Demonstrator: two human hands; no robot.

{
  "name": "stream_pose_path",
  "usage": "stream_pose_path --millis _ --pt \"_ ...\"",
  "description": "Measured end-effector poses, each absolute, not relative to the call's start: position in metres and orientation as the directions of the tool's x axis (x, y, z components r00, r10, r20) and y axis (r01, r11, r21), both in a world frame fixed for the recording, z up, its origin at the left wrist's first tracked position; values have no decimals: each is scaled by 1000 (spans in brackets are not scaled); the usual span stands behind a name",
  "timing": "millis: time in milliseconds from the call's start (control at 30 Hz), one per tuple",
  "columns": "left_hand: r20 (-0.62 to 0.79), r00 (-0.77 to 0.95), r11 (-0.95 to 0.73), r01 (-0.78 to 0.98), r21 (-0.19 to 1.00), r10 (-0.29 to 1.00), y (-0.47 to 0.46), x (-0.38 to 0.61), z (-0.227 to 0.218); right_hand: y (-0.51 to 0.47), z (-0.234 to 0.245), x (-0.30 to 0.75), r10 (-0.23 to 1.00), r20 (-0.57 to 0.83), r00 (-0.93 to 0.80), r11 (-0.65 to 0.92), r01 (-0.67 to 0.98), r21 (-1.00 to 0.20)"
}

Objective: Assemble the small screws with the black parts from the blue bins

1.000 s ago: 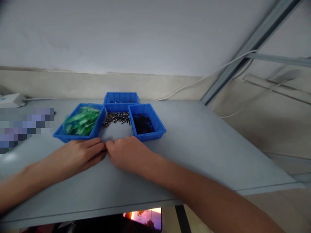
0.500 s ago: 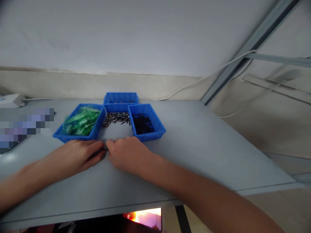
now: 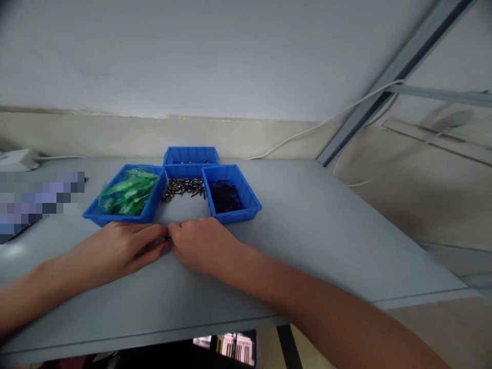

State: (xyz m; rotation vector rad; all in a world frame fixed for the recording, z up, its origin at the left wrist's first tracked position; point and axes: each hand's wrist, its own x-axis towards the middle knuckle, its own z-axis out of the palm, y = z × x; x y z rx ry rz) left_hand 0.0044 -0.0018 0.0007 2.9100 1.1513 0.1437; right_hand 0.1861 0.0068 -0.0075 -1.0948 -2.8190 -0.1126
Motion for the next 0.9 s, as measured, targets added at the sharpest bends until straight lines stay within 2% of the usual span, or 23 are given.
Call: stream_pose_path --millis 900 --pt "-1 677 -673 731 -116 736 -1 6 2 7 -7 184 692 106 -714 714 699 41"
